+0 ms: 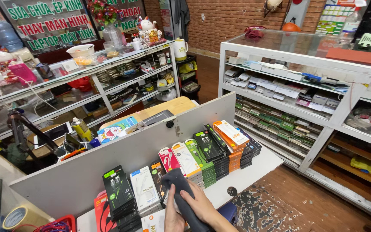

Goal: The person wipes the surfaces of small electronics boxes with a dark cloth and places them onto a glass shelf. They handle several white and black boxes, wiping each one before stacking them on the shelf.

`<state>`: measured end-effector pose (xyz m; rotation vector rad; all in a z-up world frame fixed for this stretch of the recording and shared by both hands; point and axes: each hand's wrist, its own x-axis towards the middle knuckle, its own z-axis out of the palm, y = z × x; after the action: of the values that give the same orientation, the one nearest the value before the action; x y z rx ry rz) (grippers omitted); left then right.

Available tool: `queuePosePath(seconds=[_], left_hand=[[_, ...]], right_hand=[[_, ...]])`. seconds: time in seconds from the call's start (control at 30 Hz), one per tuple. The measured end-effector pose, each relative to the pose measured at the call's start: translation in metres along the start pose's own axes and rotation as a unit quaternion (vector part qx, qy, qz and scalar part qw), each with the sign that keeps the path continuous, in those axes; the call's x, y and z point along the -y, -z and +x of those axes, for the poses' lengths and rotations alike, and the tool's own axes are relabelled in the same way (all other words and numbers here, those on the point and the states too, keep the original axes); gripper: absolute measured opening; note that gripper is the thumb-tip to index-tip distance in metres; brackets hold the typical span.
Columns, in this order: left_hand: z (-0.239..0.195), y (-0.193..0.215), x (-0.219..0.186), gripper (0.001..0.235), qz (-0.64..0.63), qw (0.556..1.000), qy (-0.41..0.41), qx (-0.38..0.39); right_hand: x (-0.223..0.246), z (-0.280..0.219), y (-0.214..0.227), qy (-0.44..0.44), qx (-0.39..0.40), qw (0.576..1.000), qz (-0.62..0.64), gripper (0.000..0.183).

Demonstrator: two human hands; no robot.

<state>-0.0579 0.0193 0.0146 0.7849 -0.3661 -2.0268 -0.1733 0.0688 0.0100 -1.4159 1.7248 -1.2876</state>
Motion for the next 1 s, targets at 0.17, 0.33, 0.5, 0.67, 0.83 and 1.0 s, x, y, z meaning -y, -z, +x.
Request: queuePosePath(seconds=[0.17, 0.33, 0.5, 0.67, 0.83, 1.0], left_hand=[[0.002, 0.036, -0.012, 0.054, -0.054, 0.997, -0.030, -0.040], [0.014, 0.081, -0.018, 0.059, -0.090, 0.982, -0.088, -0.141], [0.039, 0.137, 0.004, 0.057, -0.086, 0.940, -0.157, -0.292], [0.050, 0.183, 0.015, 0.048, -0.099, 0.908, -0.138, -0.382], [0.046, 0.200, 0.014, 0.055, -0.013, 0.905, -0.083, -0.418], [0.046, 0.191, 0.021, 0.094, 0.073, 0.849, -0.118, -0.509]], right_hand=[[-0.014, 0.000, 0.007, -0.035, 0.046, 0.997, -0.051, 0.050], [-0.040, 0.013, 0.045, -0.034, 0.086, 0.953, -0.290, 0.046], [-0.093, 0.027, 0.050, 0.016, 0.069, 0.881, -0.467, 0.066], [-0.154, 0.034, 0.035, -0.245, 0.309, 0.818, -0.418, 0.093], [-0.175, 0.041, 0.024, -0.244, 0.308, 0.823, -0.409, 0.075], [-0.145, 0.065, -0.006, -0.131, 0.237, 0.933, -0.236, 0.052]])
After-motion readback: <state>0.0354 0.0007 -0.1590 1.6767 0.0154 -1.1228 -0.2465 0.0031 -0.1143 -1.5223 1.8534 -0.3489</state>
